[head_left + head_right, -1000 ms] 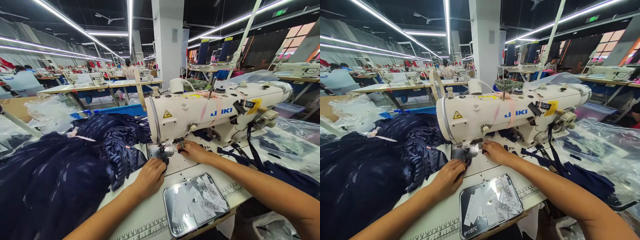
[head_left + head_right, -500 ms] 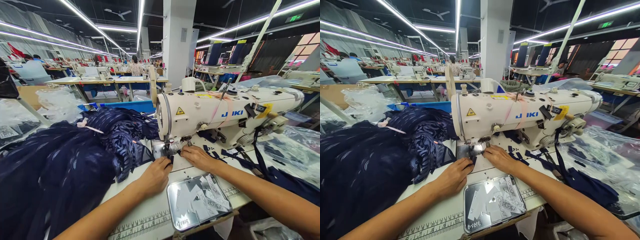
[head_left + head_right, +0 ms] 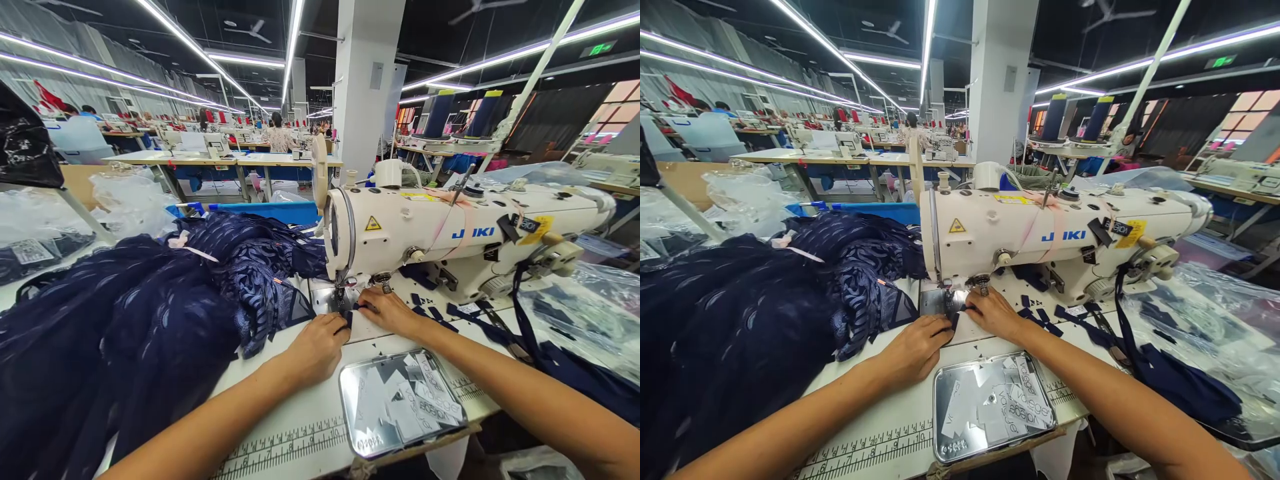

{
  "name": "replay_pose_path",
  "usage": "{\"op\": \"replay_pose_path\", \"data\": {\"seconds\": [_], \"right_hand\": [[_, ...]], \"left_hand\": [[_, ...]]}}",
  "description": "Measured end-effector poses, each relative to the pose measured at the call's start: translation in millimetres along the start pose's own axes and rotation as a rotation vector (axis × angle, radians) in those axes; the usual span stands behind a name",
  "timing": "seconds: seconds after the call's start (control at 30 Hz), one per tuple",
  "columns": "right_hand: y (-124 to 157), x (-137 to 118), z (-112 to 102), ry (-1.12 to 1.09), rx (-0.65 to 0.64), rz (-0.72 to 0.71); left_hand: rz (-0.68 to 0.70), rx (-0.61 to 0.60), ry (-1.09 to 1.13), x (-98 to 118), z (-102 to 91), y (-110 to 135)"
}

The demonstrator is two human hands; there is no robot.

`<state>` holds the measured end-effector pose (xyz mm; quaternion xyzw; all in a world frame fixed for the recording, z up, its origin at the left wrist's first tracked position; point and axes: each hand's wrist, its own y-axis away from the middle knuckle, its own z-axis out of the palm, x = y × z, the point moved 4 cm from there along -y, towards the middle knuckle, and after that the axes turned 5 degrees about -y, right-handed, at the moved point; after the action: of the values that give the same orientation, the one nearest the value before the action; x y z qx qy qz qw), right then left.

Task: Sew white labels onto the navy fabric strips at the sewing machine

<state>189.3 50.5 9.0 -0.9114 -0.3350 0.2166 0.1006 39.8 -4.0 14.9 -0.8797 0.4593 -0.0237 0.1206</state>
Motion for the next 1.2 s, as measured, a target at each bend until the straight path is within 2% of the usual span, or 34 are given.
{"op": "replay_pose_path", "data": {"seconds": [0.17, 0.3, 0.43, 0.53, 0.67, 0.87, 1.03, 1.2], "right_hand": [[2.5, -14.6, 1.0, 0.232, -0.023, -0.09], [-3.1, -23.9, 9.9, 0.258, 0.015, -0.123], [-12.6, -23.0, 15.0, 0.146, 0.003, -0.12], [-18.2, -15.4, 14.5, -0.039, -0.04, -0.048], [-21.4, -4.9, 15.2, -0.233, -0.103, 0.083], [-21.2, 1.9, 19.3, -0.352, -0.078, 0.166], [-18.7, -0.3, 20.8, -0.283, -0.012, 0.1], [-13.9, -6.7, 19.7, -0.099, 0.043, -0.03]], "left_hand": [[0.055, 0.01, -0.071, 4.3, 2.8, 3.2], [0.063, 0.004, -0.151, 6.7, 5.2, 5.9], [0.075, 0.036, -0.203, 7.7, 6.6, 5.6], [0.072, 0.054, -0.213, 7.2, 7.5, 3.3], [0.038, 0.022, -0.192, 4.9, 9.6, 0.1], [-0.015, -0.046, -0.125, 1.8, 8.5, -2.5], [-0.047, -0.087, -0.056, -1.6, 6.3, -4.0], [-0.027, -0.061, -0.064, -2.6, 9.4, -2.6]]}}
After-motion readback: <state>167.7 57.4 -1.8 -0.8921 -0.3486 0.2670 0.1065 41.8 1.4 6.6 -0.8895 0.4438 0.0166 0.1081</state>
